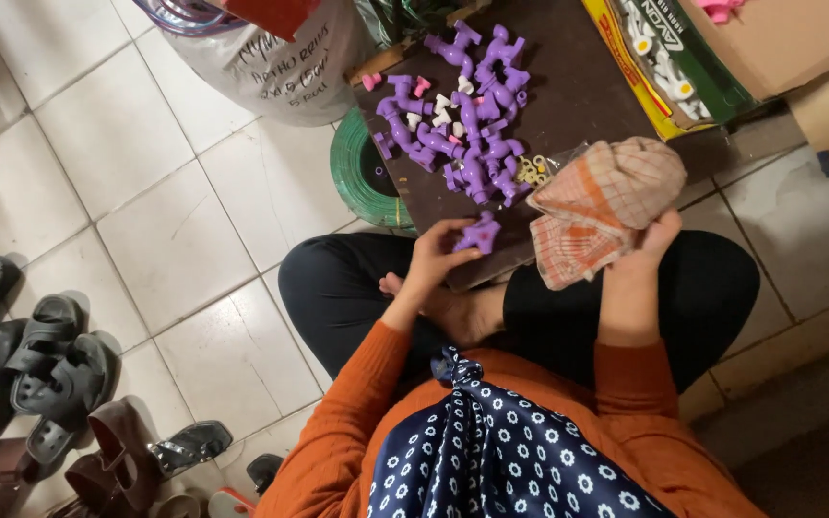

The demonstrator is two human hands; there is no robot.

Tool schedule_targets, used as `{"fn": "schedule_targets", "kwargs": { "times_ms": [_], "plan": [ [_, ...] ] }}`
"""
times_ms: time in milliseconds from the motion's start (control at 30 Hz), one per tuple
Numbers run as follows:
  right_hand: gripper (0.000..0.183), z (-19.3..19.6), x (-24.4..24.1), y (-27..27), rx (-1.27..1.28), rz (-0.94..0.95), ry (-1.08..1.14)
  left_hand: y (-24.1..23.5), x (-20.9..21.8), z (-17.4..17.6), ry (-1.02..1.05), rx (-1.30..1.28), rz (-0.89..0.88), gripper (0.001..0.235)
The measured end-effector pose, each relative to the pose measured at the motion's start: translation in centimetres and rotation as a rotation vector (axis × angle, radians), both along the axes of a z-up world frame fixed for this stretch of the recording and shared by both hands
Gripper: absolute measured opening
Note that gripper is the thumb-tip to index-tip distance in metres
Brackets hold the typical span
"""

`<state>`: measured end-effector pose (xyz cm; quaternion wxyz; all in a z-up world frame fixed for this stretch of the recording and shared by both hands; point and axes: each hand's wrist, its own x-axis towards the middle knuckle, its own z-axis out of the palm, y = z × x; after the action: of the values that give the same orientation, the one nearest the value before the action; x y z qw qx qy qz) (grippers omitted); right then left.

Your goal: The person sits on the floor and assembles small plastic irrigation components. They pick up purple and pink plastic pieces, insert small rubber rings, and connect the parts by hand. The person wipes the components with a cloth and places the assembled pieces into a nearby cardboard box.

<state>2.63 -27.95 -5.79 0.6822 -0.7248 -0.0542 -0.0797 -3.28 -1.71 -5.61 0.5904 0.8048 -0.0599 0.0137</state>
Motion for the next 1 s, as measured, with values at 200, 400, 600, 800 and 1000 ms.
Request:
{"fn": "schedule_targets", "kwargs": {
  "times_ms": [200, 400, 600, 800, 1000],
  "plan": [
    [0.047, 2.8, -1.6, 8.3, -0.177, 0.131, -0.212, -0.7, -2.6, -0.7, 0.391, -1.078, -0.022, 0.035],
    [0.040, 3.8, -3.2, 14.7, -0.120, -0.039, -0.166, 1.8, -4.1, -2.8, -0.033, -0.255, 0.226, 0.039],
    [0.046, 4.8, -5.2, 17.3, 0.276, 0.065, 0.219, 1.9, -4.0, 1.7, 0.103, -0.575, 0.408, 0.064],
    [0.044, 2.5, -6.1, 16.1, -0.188, 0.117, -0.191, 1.3, -2.4, 1.3, 0.760, -1.471, 0.333, 0.049],
    [0.029, 4.0, -4.8, 13.4, -0.172, 0.056, -0.255, 2.8, -0.4, 6.3, 0.436, -1.211, 0.793, 0.032]
  ]
}}
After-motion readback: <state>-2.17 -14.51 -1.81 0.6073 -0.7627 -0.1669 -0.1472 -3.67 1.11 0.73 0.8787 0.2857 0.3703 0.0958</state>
